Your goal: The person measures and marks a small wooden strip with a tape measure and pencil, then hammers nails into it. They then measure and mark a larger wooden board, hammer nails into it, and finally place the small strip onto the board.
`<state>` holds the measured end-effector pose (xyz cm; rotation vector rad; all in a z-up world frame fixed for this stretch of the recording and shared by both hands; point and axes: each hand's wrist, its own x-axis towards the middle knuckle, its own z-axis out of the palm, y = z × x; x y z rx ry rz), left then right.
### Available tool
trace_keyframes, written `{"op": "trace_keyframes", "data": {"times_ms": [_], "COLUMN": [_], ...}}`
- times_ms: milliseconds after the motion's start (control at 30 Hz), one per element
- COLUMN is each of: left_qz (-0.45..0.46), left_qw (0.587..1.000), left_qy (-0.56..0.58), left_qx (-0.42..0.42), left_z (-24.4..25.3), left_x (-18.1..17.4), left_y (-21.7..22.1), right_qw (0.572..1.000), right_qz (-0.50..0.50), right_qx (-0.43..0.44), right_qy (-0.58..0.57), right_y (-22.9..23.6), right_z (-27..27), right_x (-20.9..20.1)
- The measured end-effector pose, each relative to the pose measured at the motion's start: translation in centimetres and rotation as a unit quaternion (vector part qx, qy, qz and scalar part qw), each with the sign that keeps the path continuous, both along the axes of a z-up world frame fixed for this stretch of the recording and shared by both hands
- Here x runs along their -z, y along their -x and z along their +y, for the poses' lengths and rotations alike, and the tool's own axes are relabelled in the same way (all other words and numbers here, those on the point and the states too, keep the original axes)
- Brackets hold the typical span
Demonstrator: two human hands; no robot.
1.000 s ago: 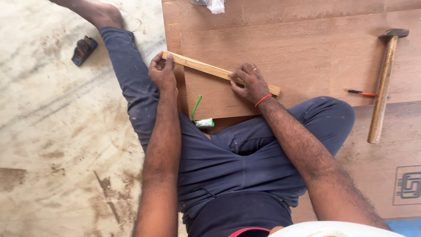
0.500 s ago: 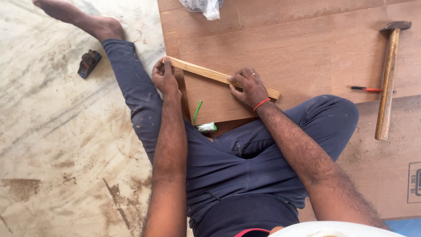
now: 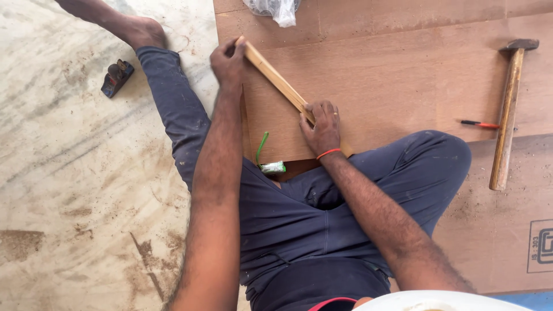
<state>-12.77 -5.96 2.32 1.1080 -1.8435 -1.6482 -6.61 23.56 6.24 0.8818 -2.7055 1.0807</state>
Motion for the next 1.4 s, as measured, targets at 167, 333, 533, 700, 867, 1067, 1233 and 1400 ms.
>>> {"op": "trace_keyframes", "data": {"times_ms": [167, 333, 533, 700, 867, 1067, 1233, 1400], "left_qz": [-0.076, -0.079, -0.144, -0.121, -0.092, -0.134, -0.168, -0.088], "left_qw": [0.991, 0.976, 0.962, 0.963, 0.965, 0.947, 0.949, 0.971], "left_qy": [0.070, 0.100, 0.116, 0.101, 0.099, 0.089, 0.069, 0.051], "left_qx": [0.082, 0.175, 0.201, 0.216, 0.224, 0.277, 0.258, 0.217], "left_z": [-0.2, 0.0, -0.1, 0.1, 0.0, -1.4, -0.8, 0.0], "left_x": [-1.5, -0.7, -0.3, -0.7, -1.6, -2.4, -3.8, -2.5], "left_y": [3.3, 6.3, 8.3, 7.3, 7.0, 8.5, 7.9, 8.9], "right_qw": [0.997, 0.994, 0.992, 0.992, 0.991, 0.993, 0.994, 0.996], "right_qz": [-0.027, -0.033, -0.039, -0.018, -0.006, -0.020, -0.025, -0.006], "right_qx": [0.066, 0.102, 0.113, 0.110, 0.109, 0.109, 0.100, 0.085], "right_qy": [0.011, -0.023, -0.047, -0.064, -0.077, -0.048, -0.042, -0.034], "right_y": [-1.8, -2.6, -2.8, -2.7, -2.7, -2.4, -2.6, -2.3], "right_z": [-1.5, -2.5, -3.0, -3.0, -3.0, -3.1, -3.0, -3.4], "right_x": [-0.5, 0.0, 0.1, 0.8, 0.6, 0.1, -0.1, 0.1]}}
